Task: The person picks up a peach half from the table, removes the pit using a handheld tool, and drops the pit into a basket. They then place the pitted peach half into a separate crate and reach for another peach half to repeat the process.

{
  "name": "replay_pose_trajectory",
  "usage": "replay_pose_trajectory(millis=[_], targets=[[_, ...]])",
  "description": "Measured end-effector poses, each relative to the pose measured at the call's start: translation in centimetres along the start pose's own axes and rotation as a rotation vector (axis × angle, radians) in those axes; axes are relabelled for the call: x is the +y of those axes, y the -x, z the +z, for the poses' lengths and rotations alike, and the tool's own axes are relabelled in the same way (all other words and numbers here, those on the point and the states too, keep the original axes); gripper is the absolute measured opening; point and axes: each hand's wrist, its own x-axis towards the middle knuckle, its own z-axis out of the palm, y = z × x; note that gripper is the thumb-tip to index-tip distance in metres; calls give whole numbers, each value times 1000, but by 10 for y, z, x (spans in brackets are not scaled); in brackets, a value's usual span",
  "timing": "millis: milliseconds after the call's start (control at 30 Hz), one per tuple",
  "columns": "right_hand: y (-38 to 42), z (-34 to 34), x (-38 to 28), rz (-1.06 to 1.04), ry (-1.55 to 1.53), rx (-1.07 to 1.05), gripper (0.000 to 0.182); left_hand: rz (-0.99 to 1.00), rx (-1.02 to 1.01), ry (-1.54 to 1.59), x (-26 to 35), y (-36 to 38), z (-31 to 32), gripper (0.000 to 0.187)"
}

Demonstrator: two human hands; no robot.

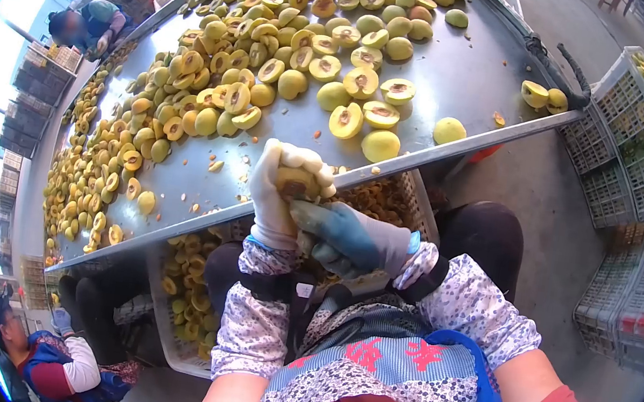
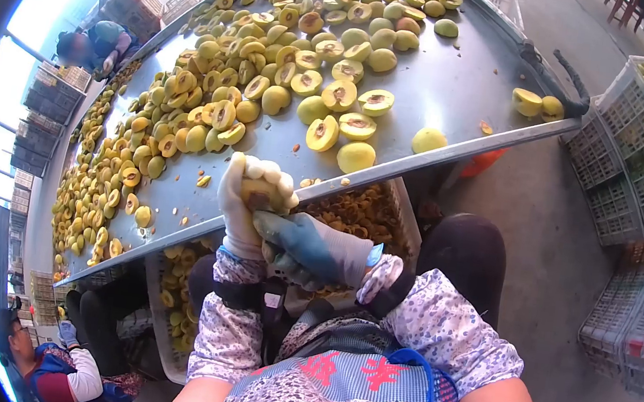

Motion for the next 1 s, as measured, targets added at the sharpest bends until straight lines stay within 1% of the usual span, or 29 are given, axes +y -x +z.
replay_pose_trajectory(millis=[33,67,133,167,200,233,267,300,367,400,433,500,567,600,633,667,700,767,800,900,967,1000], targets=[[-3,1,4,-101,143,83,48,16,97,132,-2,1,8,38],[-12,0,14,-101,144,83,48,32,194,264,-2,3,13,38],[-30,-1,33,-597,333,215,42,55,216,264,3,7,14,37],[-27,-3,36,-595,334,210,42,76,238,264,6,9,13,38],[-17,-3,33,-529,575,264,38,-92,91,315,17,9,-9,32],[-10,-3,31,-461,815,318,35,-36,162,329,20,8,-16,28],[-18,-9,41,-422,894,348,32,63,229,311,24,11,-21,28],[-13,-7,38,-422,899,342,32,161,303,296,29,19,-22,29],[1,-3,25,-276,1140,442,33,252,469,1,51,46,-24,32],[5,-7,21,-120,1194,444,33,294,490,-39,58,56,-41,30],[8,-8,24,-124,1186,444,33,335,504,-82,67,63,-66,29],[13,-9,30,-250,1150,542,42,234,697,-671,83,78,-135,31],[14,-10,31,-283,1133,574,41,230,931,-1480,94,88,-130,30],[11,-11,33,-327,1093,597,40,407,916,-1411,90,81,-138,35],[9,-14,33,-370,1052,624,39,413,907,-1410,91,72,-124,35],[5,-18,34,-277,1109,641,37,439,797,-1320,87,58,-106,37],[7,-18,33,-276,1108,651,37,465,685,-1228,81,41,-86,38],[10,-18,30,-279,1115,657,35,405,422,-1109,61,3,-49,45],[20,-12,20,-278,1010,670,34,370,365,-1219,50,-18,-36,51],[25,-17,14,-215,952,688,34,208,236,-1459,9,-79,-14,67],[19,-26,22,-232,949,716,34,185,62,-1504,-15,-101,-3,70],[18,-29,24,-246,947,732,34,284,95,-1611,-24,-102,4,62]])
